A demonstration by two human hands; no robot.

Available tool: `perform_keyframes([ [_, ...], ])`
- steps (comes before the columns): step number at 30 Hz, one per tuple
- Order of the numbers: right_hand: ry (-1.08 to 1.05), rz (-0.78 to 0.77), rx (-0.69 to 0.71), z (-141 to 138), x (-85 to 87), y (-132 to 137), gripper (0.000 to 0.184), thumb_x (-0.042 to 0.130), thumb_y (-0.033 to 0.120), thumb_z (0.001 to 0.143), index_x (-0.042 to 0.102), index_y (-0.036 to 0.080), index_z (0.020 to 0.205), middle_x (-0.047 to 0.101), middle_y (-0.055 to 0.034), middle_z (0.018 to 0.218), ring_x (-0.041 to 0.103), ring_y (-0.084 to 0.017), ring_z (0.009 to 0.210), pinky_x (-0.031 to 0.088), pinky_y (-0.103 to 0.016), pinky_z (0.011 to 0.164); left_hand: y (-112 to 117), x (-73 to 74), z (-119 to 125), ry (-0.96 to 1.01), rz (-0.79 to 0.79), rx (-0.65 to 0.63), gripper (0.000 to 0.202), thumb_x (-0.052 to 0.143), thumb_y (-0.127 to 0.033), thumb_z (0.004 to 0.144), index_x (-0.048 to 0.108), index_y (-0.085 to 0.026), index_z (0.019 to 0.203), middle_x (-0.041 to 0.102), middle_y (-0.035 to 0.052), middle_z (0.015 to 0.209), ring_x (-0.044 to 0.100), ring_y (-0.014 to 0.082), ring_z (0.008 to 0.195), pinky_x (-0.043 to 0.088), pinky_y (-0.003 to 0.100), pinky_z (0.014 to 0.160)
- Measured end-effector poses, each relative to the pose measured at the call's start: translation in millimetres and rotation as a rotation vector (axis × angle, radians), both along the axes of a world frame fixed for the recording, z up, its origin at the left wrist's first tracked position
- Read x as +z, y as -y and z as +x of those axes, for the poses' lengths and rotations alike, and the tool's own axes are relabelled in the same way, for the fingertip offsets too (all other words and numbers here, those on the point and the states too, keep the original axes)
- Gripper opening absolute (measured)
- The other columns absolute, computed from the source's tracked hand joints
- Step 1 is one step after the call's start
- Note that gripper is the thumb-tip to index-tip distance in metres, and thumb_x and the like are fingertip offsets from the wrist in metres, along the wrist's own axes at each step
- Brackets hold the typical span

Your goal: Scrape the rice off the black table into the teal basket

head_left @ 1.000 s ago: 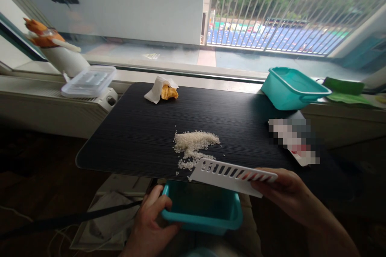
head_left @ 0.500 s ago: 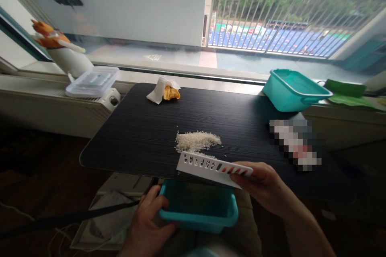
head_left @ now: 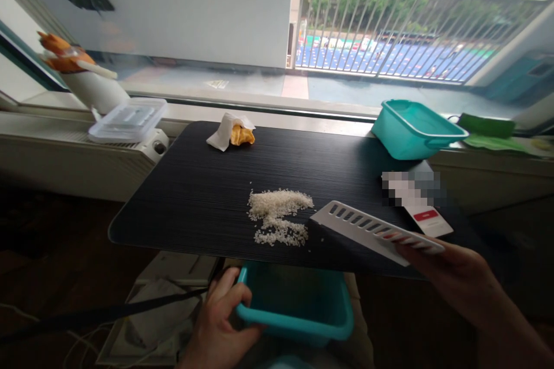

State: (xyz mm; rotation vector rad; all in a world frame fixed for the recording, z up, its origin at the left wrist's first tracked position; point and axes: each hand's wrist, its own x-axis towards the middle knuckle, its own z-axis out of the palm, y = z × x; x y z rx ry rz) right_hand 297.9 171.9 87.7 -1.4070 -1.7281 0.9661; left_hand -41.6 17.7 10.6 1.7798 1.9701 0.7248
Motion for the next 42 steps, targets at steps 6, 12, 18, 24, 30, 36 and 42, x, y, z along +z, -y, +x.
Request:
perform_keyframes([
  [6,-0.039,-0.058,-0.044,5,-1.4,9,0.031,0.079,0.052,0.072,0.082,0.028,0.09,0.081,-0.0041,0.093,0.076,-0.032,0.088,0.063,-0.042,0.084,-6,8.2,15,-0.016,-0.014,-0.047,0.019,0.068,-0.011,0.061,0.053,-0.021,0.064,0.061,0.0011,0.091,0.062,0.0185,0.084,0.05,0.025,0.072],
  [12,-0.012,-0.101,0.183,6,4.7,17,0.019,0.075,0.039,0.08,0.082,0.028,0.093,0.082,-0.0037,0.092,0.077,-0.029,0.082,0.065,-0.03,0.069,-6,8.2,19,-0.062,0.006,-0.058,0.018,0.067,-0.011,0.059,0.054,-0.022,0.064,0.063,0.0014,0.095,0.063,0.0191,0.084,0.051,0.026,0.072],
  [18,-0.036,-0.095,0.098,-9,9.3,14,0.021,0.076,0.044,0.078,0.082,0.028,0.089,0.082,-0.0034,0.09,0.077,-0.03,0.082,0.065,-0.035,0.075,-6,9.0,18,-0.066,0.023,-0.05,0.017,0.068,-0.011,0.059,0.055,-0.022,0.064,0.064,0.0011,0.093,0.064,0.0195,0.085,0.052,0.026,0.074],
  [24,0.035,-0.095,0.251,-14,13.5,10,0.02,0.072,0.039,0.083,0.081,0.027,0.096,0.081,-0.0041,0.093,0.077,-0.028,0.083,0.064,-0.032,0.072,-3,8.3,16,-0.049,0.012,-0.017,0.018,0.068,-0.011,0.058,0.055,-0.022,0.063,0.064,0.0019,0.096,0.064,0.0203,0.086,0.051,0.026,0.073],
  [30,0.024,-0.091,0.213,-13,13.5,11,0.019,0.072,0.038,0.082,0.081,0.027,0.094,0.081,-0.0041,0.093,0.077,-0.03,0.084,0.064,-0.034,0.074,-4,9.7,14,-0.019,0.002,-0.007,0.017,0.068,-0.011,0.059,0.055,-0.022,0.064,0.064,0.0013,0.095,0.064,0.0199,0.088,0.051,0.026,0.074],
  [36,0.003,-0.167,0.335,-19,20.5,15,0.019,0.069,0.036,0.085,0.082,0.026,0.094,0.082,-0.0049,0.089,0.077,-0.027,0.076,0.064,-0.03,0.067,-4,10.4,13,0.013,-0.034,-0.012,0.017,0.068,-0.013,0.062,0.054,-0.022,0.064,0.062,0.0011,0.093,0.062,0.0186,0.086,0.05,0.025,0.074],
  [42,-0.009,-0.104,0.217,-23,14.0,9,0.018,0.073,0.036,0.082,0.081,0.026,0.094,0.081,-0.0041,0.093,0.077,-0.028,0.083,0.064,-0.032,0.074,-3,6.0,11,-0.023,0.021,-0.022,0.016,0.069,-0.014,0.062,0.056,-0.022,0.066,0.063,0.0028,0.096,0.063,0.0203,0.087,0.051,0.027,0.074],
])
